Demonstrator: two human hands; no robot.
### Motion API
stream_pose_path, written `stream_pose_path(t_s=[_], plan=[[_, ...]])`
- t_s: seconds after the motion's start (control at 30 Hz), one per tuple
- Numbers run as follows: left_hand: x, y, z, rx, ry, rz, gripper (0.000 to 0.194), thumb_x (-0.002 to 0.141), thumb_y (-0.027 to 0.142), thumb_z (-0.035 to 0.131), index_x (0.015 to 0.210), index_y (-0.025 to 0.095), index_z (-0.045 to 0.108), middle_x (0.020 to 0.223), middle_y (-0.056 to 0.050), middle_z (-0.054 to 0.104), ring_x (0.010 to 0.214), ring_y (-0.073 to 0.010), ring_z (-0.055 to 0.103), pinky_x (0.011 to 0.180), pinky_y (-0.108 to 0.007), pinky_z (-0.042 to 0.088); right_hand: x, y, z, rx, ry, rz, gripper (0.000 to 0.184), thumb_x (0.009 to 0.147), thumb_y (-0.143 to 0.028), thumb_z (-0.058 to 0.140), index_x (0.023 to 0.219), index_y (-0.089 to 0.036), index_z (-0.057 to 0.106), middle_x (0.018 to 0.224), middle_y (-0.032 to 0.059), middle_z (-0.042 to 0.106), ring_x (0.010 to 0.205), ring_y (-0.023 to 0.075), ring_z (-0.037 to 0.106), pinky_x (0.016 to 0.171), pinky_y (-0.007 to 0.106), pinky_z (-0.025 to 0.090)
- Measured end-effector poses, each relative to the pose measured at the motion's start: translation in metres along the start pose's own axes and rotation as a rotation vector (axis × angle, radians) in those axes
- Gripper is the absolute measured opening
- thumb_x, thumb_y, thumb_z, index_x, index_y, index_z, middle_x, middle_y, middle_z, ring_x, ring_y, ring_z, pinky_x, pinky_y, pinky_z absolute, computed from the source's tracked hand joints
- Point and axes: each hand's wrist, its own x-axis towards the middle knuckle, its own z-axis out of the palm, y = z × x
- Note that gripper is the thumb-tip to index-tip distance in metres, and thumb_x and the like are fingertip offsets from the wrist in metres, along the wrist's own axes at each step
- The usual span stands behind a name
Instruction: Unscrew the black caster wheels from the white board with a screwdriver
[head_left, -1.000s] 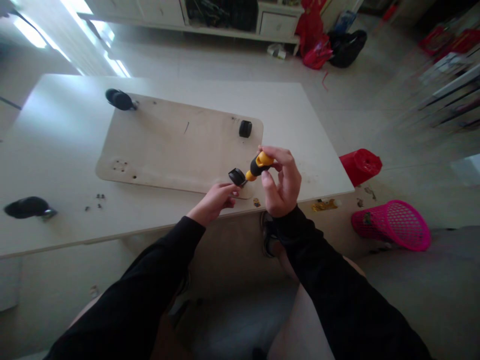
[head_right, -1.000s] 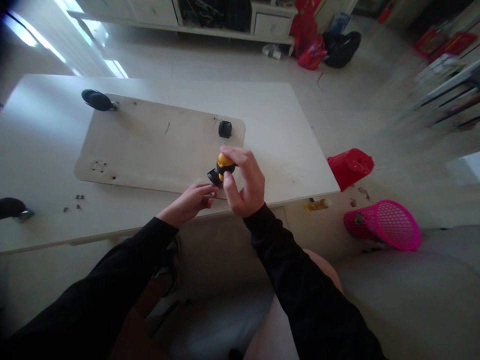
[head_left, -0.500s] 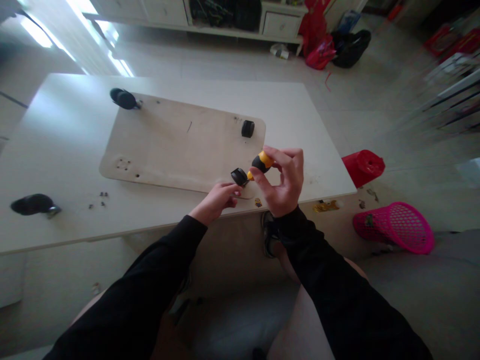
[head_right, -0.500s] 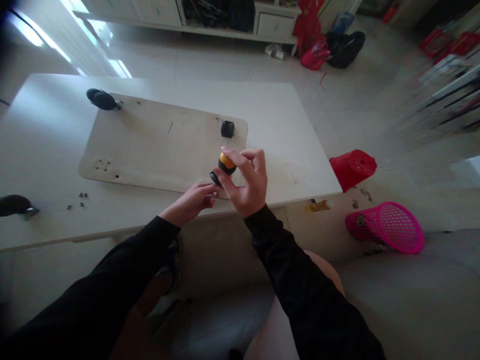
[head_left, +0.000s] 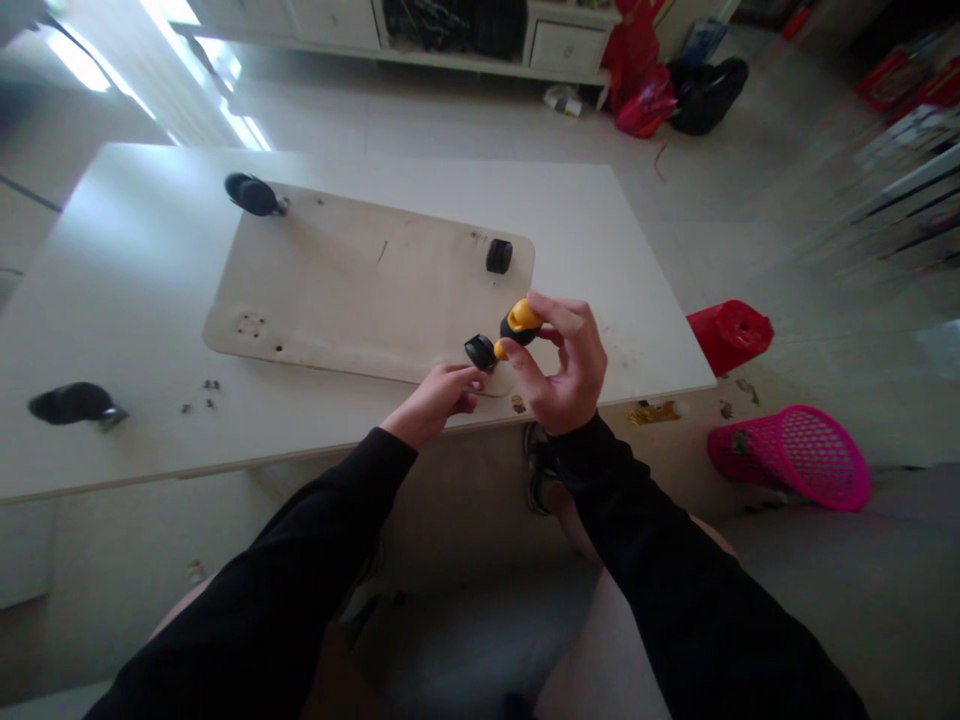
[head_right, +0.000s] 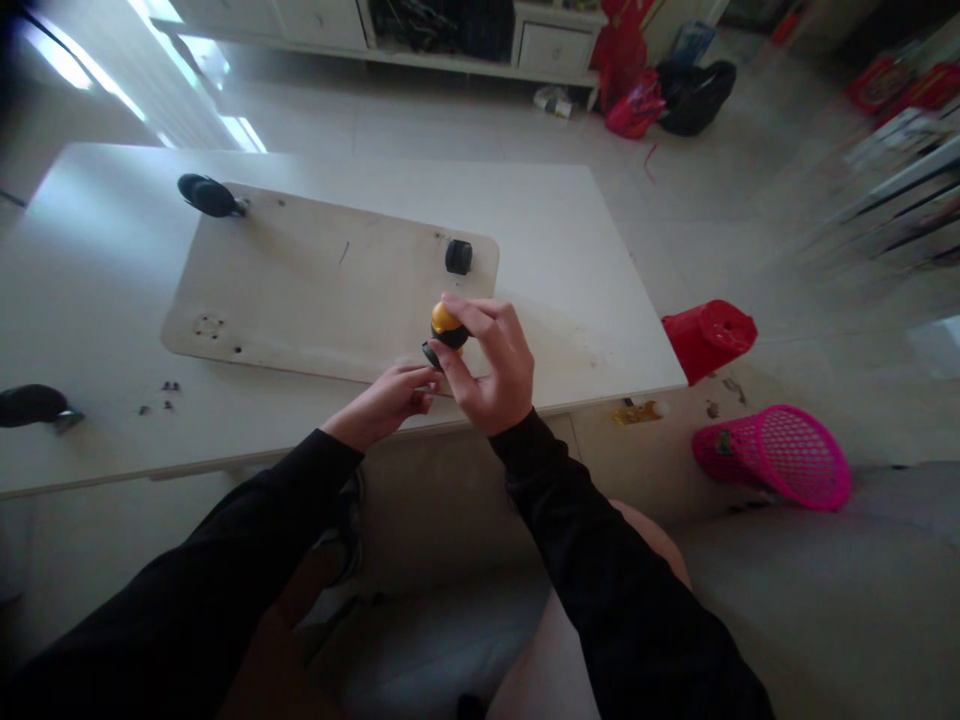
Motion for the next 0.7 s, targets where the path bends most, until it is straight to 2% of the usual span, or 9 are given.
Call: stream_pose_path(t_s=[0.1, 0.2, 0.27, 0.33, 0.4, 0.47, 0.57, 0.63, 0.7], plan=[[0.0008, 0.0005, 0.0009, -0.006, 0.013, -0.007, 0.019, 0.093, 0.008, 0.064, 0.075, 0.013, 0.065, 0.071, -0.001, 0.06, 0.045, -0.0063, 0.05, 0.046, -0.022, 0.039, -0.0041, -0.001, 0.0006, 0.068, -0.046, 0.046, 0.051, 0.103, -0.021, 0.058, 0.152, -0.033, 0.053, 0.134, 0.0082, 0.067, 0.12, 0.0241, 0.072, 0.097, 0.047, 0.07], [0.0008, 0.0013, 0.0022, -0.017, 0.012, -0.012, 0.021, 0.095, 0.007, 0.063, 0.074, 0.012, 0.065, 0.071, -0.001, 0.06, 0.045, -0.006, 0.05, 0.046, -0.022, 0.039, -0.0037, -0.0014, 0.0011, 0.102, -0.072, 0.095, 0.052, 0.105, -0.021, 0.049, 0.156, -0.033, 0.048, 0.138, 0.0104, 0.064, 0.127, 0.0257, 0.069, 0.096, 0.047, 0.07], [0.0004, 0.0018, 0.003, -0.022, 0.002, -0.01, 0.024, 0.095, 0.006, 0.063, 0.073, 0.013, 0.064, 0.071, -0.001, 0.059, 0.045, -0.0055, 0.049, 0.046, -0.022, 0.038, -0.001, -0.0012, 0.0015, 0.054, -0.035, 0.076, 0.05, 0.103, -0.025, 0.057, 0.152, -0.034, 0.054, 0.133, 0.0094, 0.063, 0.122, 0.0256, 0.068, 0.091, 0.046, 0.07], [0.0, 0.0023, 0.0034, -0.02, 0.0, -0.008, 0.026, 0.095, 0.005, 0.062, 0.071, 0.013, 0.062, 0.069, 0.0, 0.058, 0.045, -0.0053, 0.049, 0.046, -0.022, 0.037, 0.0014, -0.0011, 0.0018, -0.01, 0.02, 0.047, 0.05, 0.098, -0.027, 0.07, 0.146, -0.036, 0.061, 0.123, 0.0067, 0.061, 0.109, 0.0227, 0.067, 0.082, 0.041, 0.07], [0.0, 0.0026, 0.0033, -0.019, 0.007, -0.012, 0.027, 0.095, 0.005, 0.062, 0.07, 0.013, 0.062, 0.068, 0.0, 0.057, 0.044, -0.0054, 0.048, 0.046, -0.022, 0.037, 0.0018, -0.0012, 0.0019, -0.022, 0.046, 0.047, 0.053, 0.095, -0.024, 0.074, 0.146, -0.038, 0.062, 0.116, 0.0047, 0.061, 0.1, 0.0201, 0.065, 0.074, 0.036, 0.068], [0.0003, 0.0025, 0.0028, -0.023, 0.009, -0.017, 0.027, 0.095, 0.005, 0.062, 0.069, 0.013, 0.061, 0.068, 0.0, 0.057, 0.045, -0.0057, 0.048, 0.047, -0.022, 0.037, 0.0002, -0.0012, 0.0015, 0.028, 0.031, 0.058, 0.055, 0.099, -0.021, 0.067, 0.151, -0.037, 0.058, 0.119, 0.0051, 0.064, 0.103, 0.0204, 0.067, 0.076, 0.036, 0.068], [0.0007, 0.002, 0.0019, -0.028, -0.006, -0.012, 0.024, 0.093, 0.006, 0.064, 0.07, 0.013, 0.062, 0.069, -0.001, 0.058, 0.046, -0.006, 0.049, 0.047, -0.022, 0.037, -0.002, -0.0003, 0.0008, 0.088, -0.01, 0.073, 0.053, 0.103, -0.02, 0.053, 0.155, -0.034, 0.052, 0.131, 0.0079, 0.067, 0.114, 0.023, 0.07, 0.087, 0.043, 0.069], [0.0006, 0.0018, 0.0016, -0.027, -0.011, -0.005, 0.023, 0.092, 0.006, 0.065, 0.07, 0.013, 0.062, 0.069, -0.001, 0.058, 0.046, -0.006, 0.049, 0.048, -0.022, 0.037, -0.0012, 0.0005, 0.0009, 0.053, -0.009, 0.06, 0.049, 0.102, -0.024, 0.056, 0.151, -0.033, 0.055, 0.13, 0.0081, 0.067, 0.115, 0.0239, 0.07, 0.087, 0.043, 0.069], [0.0002, 0.002, 0.0017, -0.022, -0.005, -0.006, 0.023, 0.093, 0.006, 0.064, 0.07, 0.013, 0.062, 0.069, -0.001, 0.058, 0.046, -0.0061, 0.049, 0.047, -0.023, 0.037, 0.0007, 0.0009, 0.0014, -0.013, 0.037, 0.04, 0.046, 0.099, -0.028, 0.066, 0.144, -0.034, 0.06, 0.123, 0.0068, 0.066, 0.11, 0.0229, 0.069, 0.079, 0.039, 0.069]])
